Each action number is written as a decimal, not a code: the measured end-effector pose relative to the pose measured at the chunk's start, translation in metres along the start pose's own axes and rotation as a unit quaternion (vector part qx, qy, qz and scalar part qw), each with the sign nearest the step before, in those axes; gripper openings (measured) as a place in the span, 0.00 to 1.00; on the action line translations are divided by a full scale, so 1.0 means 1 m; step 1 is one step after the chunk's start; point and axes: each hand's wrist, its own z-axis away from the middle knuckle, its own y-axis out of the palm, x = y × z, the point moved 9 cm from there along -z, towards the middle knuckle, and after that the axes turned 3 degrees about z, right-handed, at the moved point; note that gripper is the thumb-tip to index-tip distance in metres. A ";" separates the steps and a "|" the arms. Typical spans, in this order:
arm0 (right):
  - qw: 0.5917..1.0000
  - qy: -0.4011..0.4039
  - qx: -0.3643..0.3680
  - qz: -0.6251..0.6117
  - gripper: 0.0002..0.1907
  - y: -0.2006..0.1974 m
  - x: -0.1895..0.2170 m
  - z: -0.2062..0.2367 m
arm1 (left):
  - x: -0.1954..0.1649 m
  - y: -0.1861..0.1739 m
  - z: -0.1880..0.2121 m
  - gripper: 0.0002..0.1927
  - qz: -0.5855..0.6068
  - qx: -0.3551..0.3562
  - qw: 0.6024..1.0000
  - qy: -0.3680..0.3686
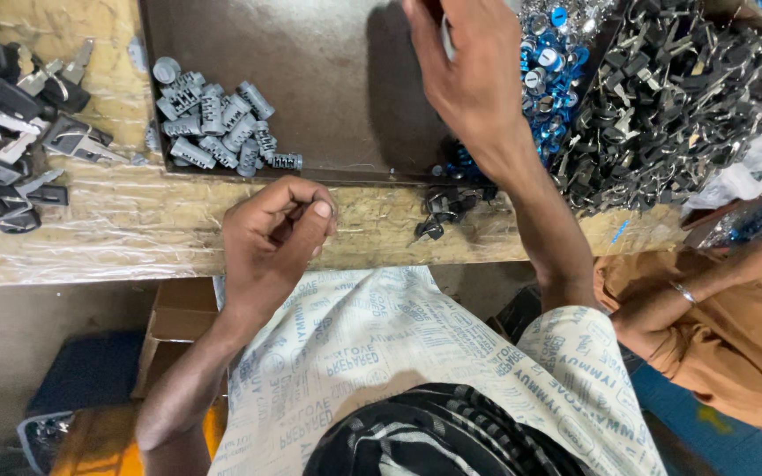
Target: The person sits at a factory workbench and assembles small lock cylinder components by hand. They pick small metal plugs, caps and pins from trays of parts, press the pieces together, and place finished assemblies back onto the bench or tray, repeating the cycle with new parts.
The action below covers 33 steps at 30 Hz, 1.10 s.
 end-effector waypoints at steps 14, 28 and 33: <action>0.634 0.330 0.096 -0.693 0.10 0.041 0.061 0.124 | -0.035 0.019 0.006 0.02 0.037 -0.008 0.996 0.077; 0.556 0.354 0.118 -0.743 0.11 0.051 0.065 0.140 | -0.050 0.026 0.021 0.02 -0.126 -0.048 0.977 0.162; 0.613 0.328 0.084 -0.714 0.09 0.050 0.061 0.137 | -0.060 0.027 0.020 0.01 -0.172 -0.054 0.962 0.206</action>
